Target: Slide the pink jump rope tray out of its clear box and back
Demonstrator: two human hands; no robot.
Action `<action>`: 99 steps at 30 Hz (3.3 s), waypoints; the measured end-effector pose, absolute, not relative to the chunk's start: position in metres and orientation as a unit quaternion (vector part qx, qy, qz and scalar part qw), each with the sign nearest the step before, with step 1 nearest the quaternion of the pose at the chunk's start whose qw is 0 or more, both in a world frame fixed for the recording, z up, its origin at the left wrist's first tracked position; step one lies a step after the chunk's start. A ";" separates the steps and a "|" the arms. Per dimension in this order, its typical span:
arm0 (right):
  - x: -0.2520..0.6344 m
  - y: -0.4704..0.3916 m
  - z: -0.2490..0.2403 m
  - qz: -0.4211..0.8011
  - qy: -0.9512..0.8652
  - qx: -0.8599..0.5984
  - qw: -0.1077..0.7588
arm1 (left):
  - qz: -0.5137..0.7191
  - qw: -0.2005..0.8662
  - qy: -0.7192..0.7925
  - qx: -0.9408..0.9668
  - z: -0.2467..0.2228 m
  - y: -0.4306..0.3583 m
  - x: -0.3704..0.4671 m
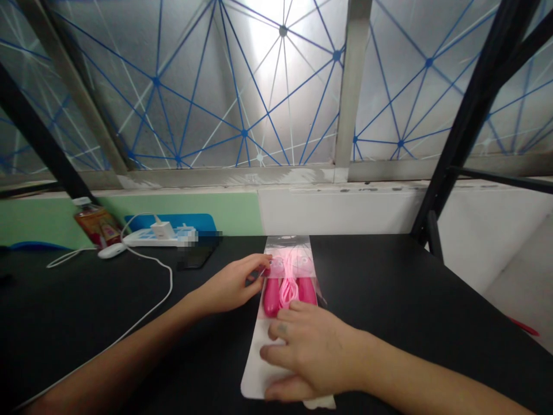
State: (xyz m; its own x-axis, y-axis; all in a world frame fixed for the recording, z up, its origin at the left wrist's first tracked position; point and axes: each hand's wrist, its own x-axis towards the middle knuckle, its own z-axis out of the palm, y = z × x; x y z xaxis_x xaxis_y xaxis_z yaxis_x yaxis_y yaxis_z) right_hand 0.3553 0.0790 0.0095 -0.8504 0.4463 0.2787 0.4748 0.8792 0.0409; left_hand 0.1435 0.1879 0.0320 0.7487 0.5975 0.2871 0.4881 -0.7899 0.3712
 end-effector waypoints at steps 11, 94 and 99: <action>0.357 0.073 0.016 0.066 -0.936 -0.331 0.099 | 0.213 0.147 0.286 0.923 0.027 0.189 0.144; 0.392 0.100 0.000 -0.064 -0.898 -0.410 0.149 | 0.144 0.146 0.308 0.929 0.033 0.182 0.128; 0.388 0.102 0.001 -0.066 -0.893 -0.396 0.202 | 0.146 0.134 0.309 0.930 0.034 0.181 0.127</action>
State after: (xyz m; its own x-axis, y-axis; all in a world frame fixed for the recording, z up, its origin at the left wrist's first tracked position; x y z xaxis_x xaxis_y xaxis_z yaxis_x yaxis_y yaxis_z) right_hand 0.3882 0.1021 0.0013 -0.6051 0.6809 0.4125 0.7338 0.6780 -0.0426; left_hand 0.1267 0.1812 0.0339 0.7666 0.6135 0.1897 0.5353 -0.7737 0.3389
